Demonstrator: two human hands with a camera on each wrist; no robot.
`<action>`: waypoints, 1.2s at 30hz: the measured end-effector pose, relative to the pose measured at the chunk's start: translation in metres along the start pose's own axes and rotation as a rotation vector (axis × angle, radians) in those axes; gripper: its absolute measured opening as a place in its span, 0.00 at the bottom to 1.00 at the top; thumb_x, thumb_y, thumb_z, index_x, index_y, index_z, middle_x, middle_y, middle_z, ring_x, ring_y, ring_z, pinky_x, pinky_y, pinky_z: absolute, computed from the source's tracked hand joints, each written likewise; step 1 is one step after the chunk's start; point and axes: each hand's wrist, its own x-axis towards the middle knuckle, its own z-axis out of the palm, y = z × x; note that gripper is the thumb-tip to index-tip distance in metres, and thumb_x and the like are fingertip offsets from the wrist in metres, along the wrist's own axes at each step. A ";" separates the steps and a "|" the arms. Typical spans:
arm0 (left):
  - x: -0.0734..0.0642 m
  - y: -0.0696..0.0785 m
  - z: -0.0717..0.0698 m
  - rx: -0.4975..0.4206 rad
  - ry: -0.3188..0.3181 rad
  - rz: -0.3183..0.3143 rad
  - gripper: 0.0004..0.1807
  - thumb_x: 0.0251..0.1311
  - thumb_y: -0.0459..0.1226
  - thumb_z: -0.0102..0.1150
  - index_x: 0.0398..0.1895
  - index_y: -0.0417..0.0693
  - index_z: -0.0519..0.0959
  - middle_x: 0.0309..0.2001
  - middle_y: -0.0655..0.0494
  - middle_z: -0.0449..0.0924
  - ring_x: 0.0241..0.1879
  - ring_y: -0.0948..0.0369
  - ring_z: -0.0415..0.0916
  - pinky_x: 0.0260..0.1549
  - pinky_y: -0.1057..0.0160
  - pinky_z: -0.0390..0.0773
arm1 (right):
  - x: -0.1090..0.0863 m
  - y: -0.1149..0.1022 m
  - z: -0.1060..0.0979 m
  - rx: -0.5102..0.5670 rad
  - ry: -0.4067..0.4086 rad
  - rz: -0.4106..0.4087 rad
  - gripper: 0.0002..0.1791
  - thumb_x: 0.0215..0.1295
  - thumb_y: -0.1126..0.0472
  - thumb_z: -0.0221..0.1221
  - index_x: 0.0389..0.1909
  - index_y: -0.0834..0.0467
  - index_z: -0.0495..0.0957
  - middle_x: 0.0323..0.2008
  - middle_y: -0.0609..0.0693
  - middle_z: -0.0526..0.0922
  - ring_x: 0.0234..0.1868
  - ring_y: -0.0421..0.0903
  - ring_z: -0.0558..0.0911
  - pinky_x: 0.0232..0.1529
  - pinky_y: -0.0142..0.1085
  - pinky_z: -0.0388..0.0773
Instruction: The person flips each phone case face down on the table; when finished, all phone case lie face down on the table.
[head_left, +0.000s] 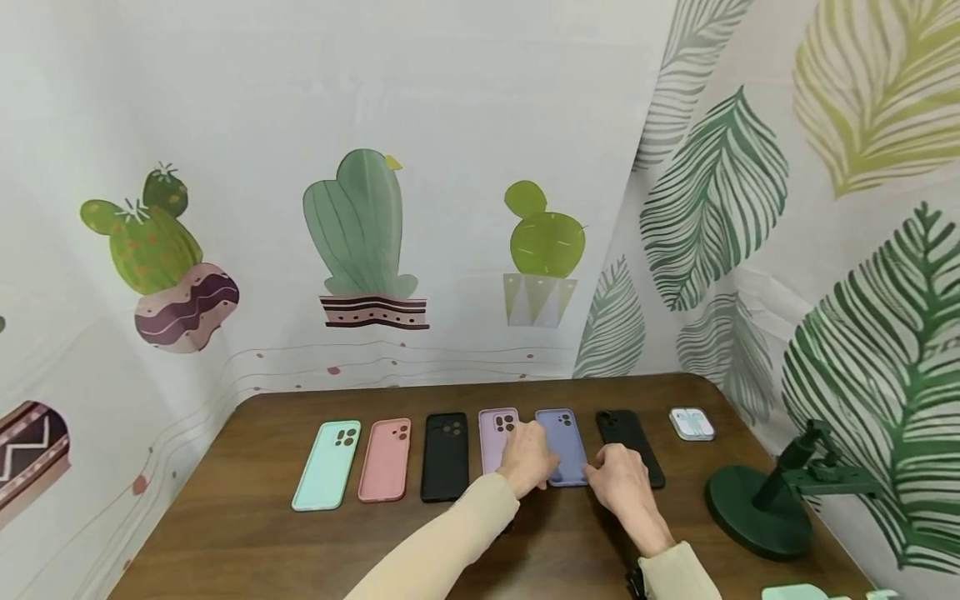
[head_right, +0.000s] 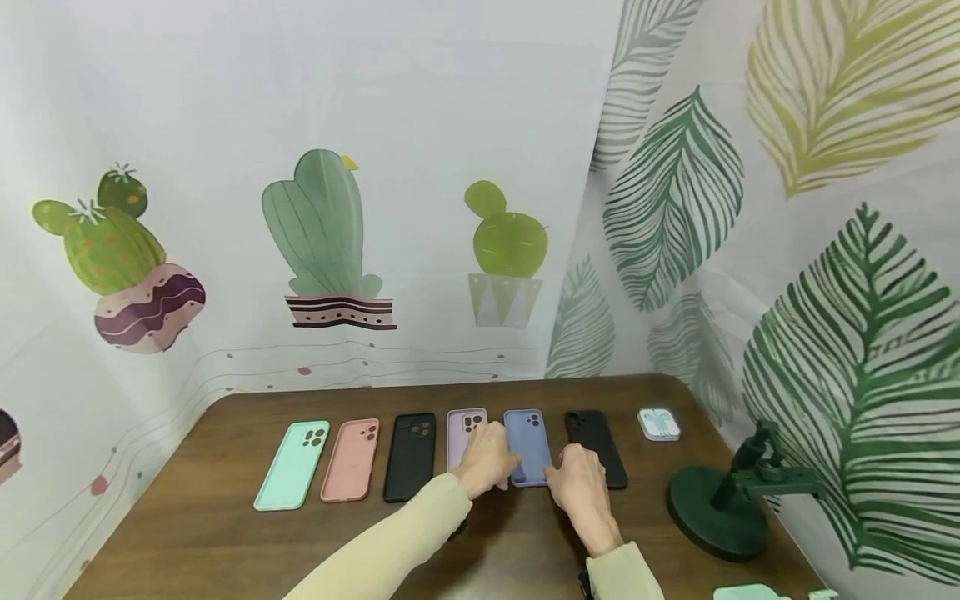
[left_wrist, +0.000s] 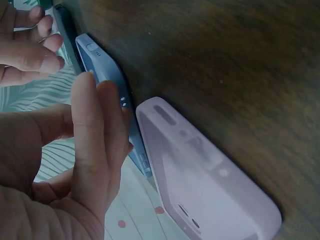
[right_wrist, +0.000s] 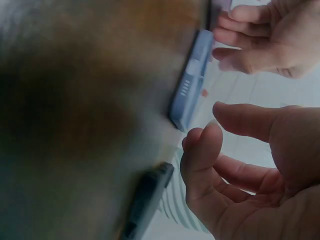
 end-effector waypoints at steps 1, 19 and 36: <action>0.000 0.000 0.000 0.004 -0.001 -0.005 0.11 0.57 0.24 0.69 0.18 0.35 0.82 0.06 0.54 0.74 0.03 0.64 0.74 0.06 0.69 0.73 | 0.003 0.003 0.006 0.001 0.001 -0.009 0.14 0.64 0.56 0.75 0.35 0.64 0.87 0.37 0.61 0.89 0.36 0.57 0.86 0.36 0.50 0.84; 0.007 0.002 0.011 0.040 0.043 -0.070 0.08 0.55 0.23 0.70 0.20 0.33 0.83 0.05 0.54 0.74 0.03 0.62 0.75 0.06 0.69 0.74 | 0.025 0.004 0.023 -0.064 -0.085 0.015 0.25 0.64 0.59 0.72 0.15 0.53 0.67 0.21 0.48 0.69 0.24 0.47 0.71 0.24 0.40 0.67; 0.007 0.003 0.013 0.068 0.038 -0.129 0.02 0.53 0.21 0.69 0.26 0.31 0.86 0.05 0.54 0.74 0.04 0.62 0.76 0.07 0.68 0.75 | 0.025 0.003 0.021 -0.012 -0.068 -0.013 0.27 0.54 0.73 0.61 0.10 0.49 0.56 0.16 0.42 0.52 0.20 0.44 0.59 0.19 0.35 0.55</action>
